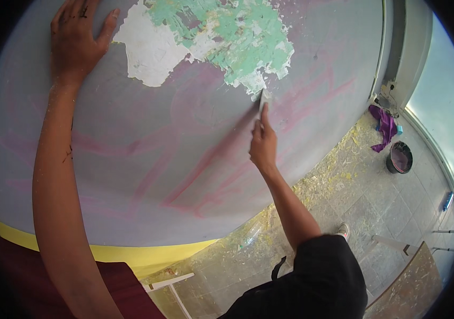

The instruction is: Scraping old paint and plaster off a wall using a putty knife scraper.

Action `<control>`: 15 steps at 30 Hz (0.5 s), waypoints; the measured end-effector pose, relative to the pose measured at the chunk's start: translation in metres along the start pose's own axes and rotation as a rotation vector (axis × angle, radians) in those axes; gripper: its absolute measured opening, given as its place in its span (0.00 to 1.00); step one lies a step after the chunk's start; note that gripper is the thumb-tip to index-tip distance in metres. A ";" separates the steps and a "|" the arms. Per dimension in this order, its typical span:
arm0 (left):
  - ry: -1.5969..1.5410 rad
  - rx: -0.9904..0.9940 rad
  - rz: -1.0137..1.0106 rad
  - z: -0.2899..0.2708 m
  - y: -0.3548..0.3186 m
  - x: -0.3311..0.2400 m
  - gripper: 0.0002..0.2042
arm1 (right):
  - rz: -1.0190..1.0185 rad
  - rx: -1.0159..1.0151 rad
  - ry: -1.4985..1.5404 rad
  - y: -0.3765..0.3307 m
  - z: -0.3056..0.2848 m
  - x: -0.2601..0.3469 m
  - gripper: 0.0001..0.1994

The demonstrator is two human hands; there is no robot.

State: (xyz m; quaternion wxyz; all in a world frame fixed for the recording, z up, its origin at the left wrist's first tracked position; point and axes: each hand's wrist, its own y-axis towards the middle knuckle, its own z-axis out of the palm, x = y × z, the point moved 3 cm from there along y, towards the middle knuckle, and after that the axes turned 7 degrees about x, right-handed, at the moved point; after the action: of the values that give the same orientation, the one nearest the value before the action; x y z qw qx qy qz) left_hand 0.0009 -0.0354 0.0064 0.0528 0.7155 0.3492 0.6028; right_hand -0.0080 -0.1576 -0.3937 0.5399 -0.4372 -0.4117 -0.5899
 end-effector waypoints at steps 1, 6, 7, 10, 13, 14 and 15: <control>-0.010 -0.004 0.000 0.000 0.001 0.000 0.24 | 0.090 -0.003 0.093 0.007 0.000 0.009 0.28; -0.004 0.012 -0.012 0.001 0.002 -0.002 0.24 | -0.053 -0.075 -0.083 -0.012 -0.016 -0.034 0.26; 0.002 -0.001 -0.009 0.003 0.000 -0.002 0.24 | -0.052 -0.076 -0.084 -0.006 -0.018 -0.035 0.26; -0.011 -0.003 -0.023 0.005 0.000 -0.004 0.24 | -0.205 -0.032 -0.200 0.007 -0.023 -0.030 0.27; 0.004 0.014 -0.017 -0.003 0.004 -0.001 0.24 | -0.090 -0.087 -0.086 0.011 -0.008 -0.025 0.27; 0.012 0.025 -0.005 -0.008 0.007 0.002 0.24 | -0.093 -0.100 -0.056 0.008 -0.010 -0.038 0.27; 0.004 0.023 -0.008 -0.003 0.004 0.001 0.24 | -0.092 -0.106 -0.062 0.001 -0.011 -0.042 0.27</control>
State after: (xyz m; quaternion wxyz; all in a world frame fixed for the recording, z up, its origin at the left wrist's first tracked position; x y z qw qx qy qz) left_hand -0.0001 -0.0392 0.0102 0.0463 0.7136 0.3589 0.5999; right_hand -0.0061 -0.1567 -0.4375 0.4753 -0.4640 -0.4161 -0.6211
